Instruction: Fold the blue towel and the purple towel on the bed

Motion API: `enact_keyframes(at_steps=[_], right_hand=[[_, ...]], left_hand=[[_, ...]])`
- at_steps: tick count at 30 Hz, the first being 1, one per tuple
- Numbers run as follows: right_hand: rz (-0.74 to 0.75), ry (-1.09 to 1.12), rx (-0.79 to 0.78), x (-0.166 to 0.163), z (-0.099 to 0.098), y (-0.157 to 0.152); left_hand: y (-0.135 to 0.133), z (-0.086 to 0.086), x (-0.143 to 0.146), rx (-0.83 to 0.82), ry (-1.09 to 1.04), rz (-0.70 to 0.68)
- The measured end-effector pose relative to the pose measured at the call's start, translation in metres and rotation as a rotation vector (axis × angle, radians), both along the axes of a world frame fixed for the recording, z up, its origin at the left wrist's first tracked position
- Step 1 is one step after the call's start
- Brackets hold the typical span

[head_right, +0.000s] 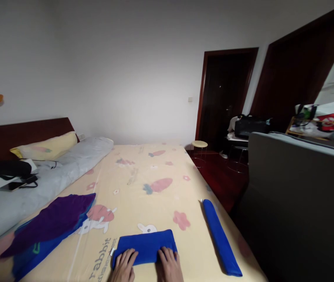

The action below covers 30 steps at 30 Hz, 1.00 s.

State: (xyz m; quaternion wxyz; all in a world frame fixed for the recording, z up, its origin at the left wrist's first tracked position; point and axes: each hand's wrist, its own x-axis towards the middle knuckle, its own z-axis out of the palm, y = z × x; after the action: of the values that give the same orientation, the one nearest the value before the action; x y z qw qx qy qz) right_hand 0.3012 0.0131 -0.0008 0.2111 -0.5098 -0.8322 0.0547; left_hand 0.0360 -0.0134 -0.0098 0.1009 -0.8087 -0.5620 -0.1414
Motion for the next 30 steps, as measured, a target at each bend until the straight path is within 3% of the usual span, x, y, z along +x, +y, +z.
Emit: enact_keyframes(at_steps=[6,13,18,22,25,27,30], right_hand=[[-0.118,-0.008,0.032,0.047,-0.005,0.004],[-0.195,0.069,-0.006,0.032,0.036,0.016],[-0.249,0.084,-0.204,0.029,0.06,0.025],[-0.304,0.063,-0.209,0.027,0.051,0.031],[-0.35,0.046,-0.104,0.024,0.037,0.034],[-0.337,0.058,-0.036,0.018,0.029,0.035],[-0.134,0.079,-0.039,-0.004,0.021,0.034]], left_hand=[[-0.015,0.003,-0.043,-0.055,-0.06,0.326],[-0.002,0.037,-0.059,-0.232,-0.28,0.236],[0.004,0.057,-0.062,-0.408,-0.459,0.384],[0.01,0.064,-0.052,-0.487,-0.338,0.578],[0.013,0.061,-0.043,-0.386,-0.164,0.648],[0.016,0.055,-0.037,-0.311,-0.11,0.593],[0.022,0.043,-0.016,-0.295,-0.131,0.311]])
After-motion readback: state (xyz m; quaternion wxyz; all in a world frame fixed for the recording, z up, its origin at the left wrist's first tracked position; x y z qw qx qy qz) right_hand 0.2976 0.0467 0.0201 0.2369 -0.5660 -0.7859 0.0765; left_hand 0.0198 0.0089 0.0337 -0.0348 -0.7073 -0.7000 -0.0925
